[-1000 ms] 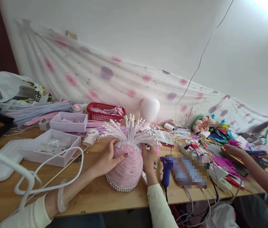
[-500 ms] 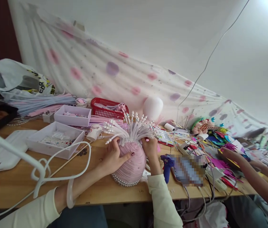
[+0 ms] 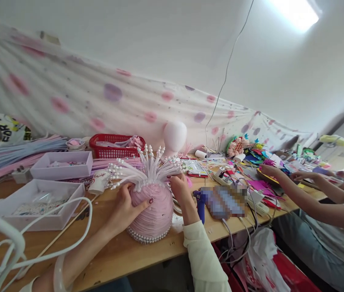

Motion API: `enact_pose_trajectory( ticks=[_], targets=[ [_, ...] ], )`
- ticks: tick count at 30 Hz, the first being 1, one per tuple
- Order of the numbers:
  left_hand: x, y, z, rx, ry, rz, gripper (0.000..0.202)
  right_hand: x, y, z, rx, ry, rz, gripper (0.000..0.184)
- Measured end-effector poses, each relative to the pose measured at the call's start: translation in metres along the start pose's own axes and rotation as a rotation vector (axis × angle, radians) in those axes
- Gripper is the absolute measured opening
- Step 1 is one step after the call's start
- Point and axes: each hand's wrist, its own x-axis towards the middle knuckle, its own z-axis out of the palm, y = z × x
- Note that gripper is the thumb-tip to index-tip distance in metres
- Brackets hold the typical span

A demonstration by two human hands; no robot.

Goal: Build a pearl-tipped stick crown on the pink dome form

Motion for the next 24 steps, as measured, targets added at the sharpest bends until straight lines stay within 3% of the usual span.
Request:
enact_pose_trajectory(
  ticks=[6,12,18,24],
  targets=[
    [0.009,-0.001,0.001,-0.111,-0.077,-0.085,0.074,0.012,-0.025,0.003,0.342,-0.080,0.108,0.032],
    [0.011,0.008,-0.005,-0.118,-0.170,-0.103,0.076,0.013,-0.043,0.011,0.294,-0.092,0.114,0.034],
    [0.016,0.007,-0.005,-0.127,-0.193,-0.064,0.078,0.012,-0.039,0.010,0.254,-0.149,0.121,0.034],
    [0.014,0.016,-0.009,-0.073,-0.221,-0.105,0.078,0.007,-0.016,0.004,0.361,-0.066,0.216,0.040]
  ],
)
